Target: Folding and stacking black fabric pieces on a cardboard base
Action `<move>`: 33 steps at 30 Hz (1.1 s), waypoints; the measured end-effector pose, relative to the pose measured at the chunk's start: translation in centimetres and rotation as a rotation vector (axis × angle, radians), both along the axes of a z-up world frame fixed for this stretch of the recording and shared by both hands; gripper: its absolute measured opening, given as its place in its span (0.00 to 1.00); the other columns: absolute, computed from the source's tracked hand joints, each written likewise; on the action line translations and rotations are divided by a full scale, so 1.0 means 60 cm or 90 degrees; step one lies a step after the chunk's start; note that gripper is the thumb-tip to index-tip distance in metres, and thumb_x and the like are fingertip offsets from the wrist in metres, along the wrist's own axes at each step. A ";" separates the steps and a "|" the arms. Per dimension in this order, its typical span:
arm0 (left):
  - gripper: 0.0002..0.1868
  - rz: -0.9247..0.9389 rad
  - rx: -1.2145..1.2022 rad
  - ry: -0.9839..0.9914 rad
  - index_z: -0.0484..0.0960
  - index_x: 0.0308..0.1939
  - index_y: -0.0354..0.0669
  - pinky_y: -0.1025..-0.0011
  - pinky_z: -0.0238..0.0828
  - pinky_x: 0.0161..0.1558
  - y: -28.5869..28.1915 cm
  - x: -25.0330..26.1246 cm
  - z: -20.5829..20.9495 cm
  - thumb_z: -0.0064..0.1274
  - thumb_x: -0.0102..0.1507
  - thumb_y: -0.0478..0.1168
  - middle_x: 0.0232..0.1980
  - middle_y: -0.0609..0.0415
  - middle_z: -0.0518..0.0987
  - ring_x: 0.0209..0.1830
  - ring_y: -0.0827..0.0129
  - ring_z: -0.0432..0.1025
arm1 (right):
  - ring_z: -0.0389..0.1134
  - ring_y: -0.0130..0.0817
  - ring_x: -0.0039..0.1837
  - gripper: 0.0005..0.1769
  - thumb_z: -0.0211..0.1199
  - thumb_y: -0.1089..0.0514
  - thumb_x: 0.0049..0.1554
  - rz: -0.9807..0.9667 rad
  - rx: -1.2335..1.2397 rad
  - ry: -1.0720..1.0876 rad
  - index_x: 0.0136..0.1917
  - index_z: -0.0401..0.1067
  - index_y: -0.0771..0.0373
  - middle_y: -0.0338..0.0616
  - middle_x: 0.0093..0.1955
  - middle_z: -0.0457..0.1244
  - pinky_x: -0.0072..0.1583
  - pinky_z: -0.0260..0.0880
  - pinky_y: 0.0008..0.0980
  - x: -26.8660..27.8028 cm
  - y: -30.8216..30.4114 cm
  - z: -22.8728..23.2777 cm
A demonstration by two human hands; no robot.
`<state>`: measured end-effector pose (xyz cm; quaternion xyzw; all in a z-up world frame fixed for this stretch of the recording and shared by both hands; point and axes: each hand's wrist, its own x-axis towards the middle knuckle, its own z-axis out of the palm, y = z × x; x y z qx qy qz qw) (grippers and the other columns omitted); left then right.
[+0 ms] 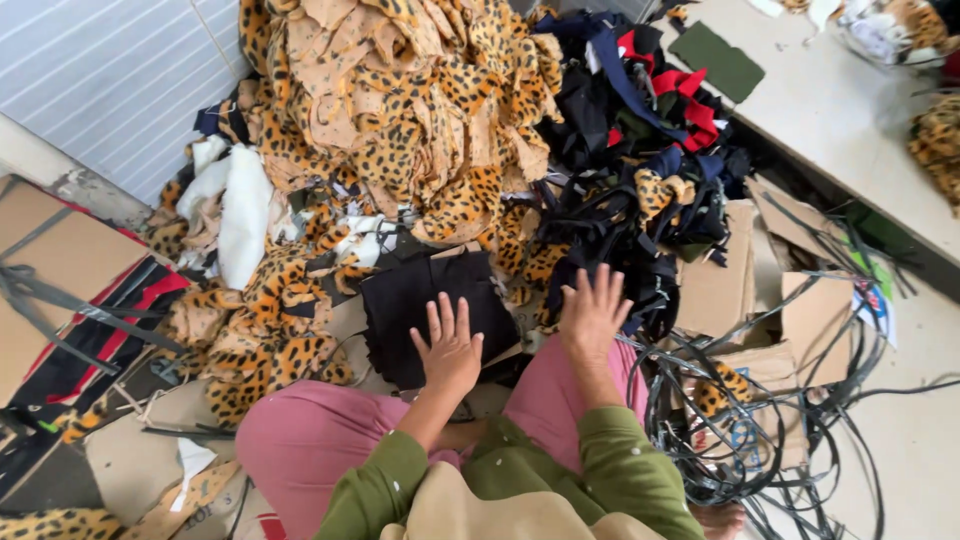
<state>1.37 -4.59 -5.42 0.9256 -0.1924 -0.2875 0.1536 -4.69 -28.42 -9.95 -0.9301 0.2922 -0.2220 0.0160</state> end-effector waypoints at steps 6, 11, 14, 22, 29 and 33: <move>0.37 -0.089 -0.095 -0.050 0.37 0.82 0.50 0.31 0.21 0.73 -0.090 -0.013 0.036 0.31 0.72 0.52 0.84 0.47 0.26 0.83 0.50 0.20 | 0.35 0.44 0.87 0.29 0.42 0.35 0.69 0.022 0.087 0.185 0.70 0.72 0.50 0.38 0.83 0.50 0.78 0.34 0.70 -0.026 -0.079 0.030; 0.36 -0.124 -0.128 -0.051 0.38 0.82 0.48 0.32 0.17 0.72 -0.132 -0.014 0.056 0.30 0.73 0.51 0.84 0.47 0.25 0.83 0.50 0.18 | 0.38 0.36 0.87 0.32 0.38 0.32 0.70 0.072 0.143 0.190 0.72 0.70 0.49 0.31 0.78 0.56 0.79 0.32 0.65 -0.013 -0.128 0.024; 0.36 -0.121 -0.147 -0.052 0.39 0.82 0.47 0.32 0.18 0.72 -0.132 -0.007 0.057 0.31 0.73 0.51 0.84 0.46 0.24 0.83 0.50 0.18 | 0.49 0.36 0.82 0.24 0.49 0.39 0.69 0.132 0.160 -0.002 0.68 0.73 0.50 0.33 0.69 0.62 0.79 0.37 0.61 -0.022 -0.139 0.040; 0.44 -0.058 -0.381 0.106 0.36 0.82 0.47 0.32 0.35 0.71 -0.050 -0.016 0.057 0.47 0.70 0.37 0.83 0.36 0.30 0.81 0.41 0.38 | 0.66 0.41 0.69 0.19 0.72 0.54 0.53 0.383 0.054 -0.178 0.59 0.79 0.55 0.42 0.61 0.68 0.75 0.56 0.44 -0.060 0.092 0.097; 0.30 0.097 -0.509 0.114 0.64 0.75 0.57 0.56 0.67 0.66 0.077 -0.026 -0.027 0.44 0.67 0.39 0.66 0.46 0.75 0.66 0.52 0.69 | 0.67 0.41 0.69 0.19 0.59 0.51 0.63 0.554 0.346 -0.104 0.65 0.76 0.51 0.40 0.64 0.68 0.69 0.62 0.44 -0.066 0.219 0.123; 0.25 0.244 -0.579 0.233 0.73 0.71 0.51 0.57 0.72 0.61 0.124 -0.023 -0.057 0.48 0.69 0.48 0.59 0.43 0.81 0.61 0.53 0.74 | 0.68 0.49 0.63 0.28 0.69 0.62 0.54 0.518 0.297 -0.054 0.68 0.74 0.54 0.46 0.61 0.67 0.62 0.69 0.46 -0.034 0.165 0.096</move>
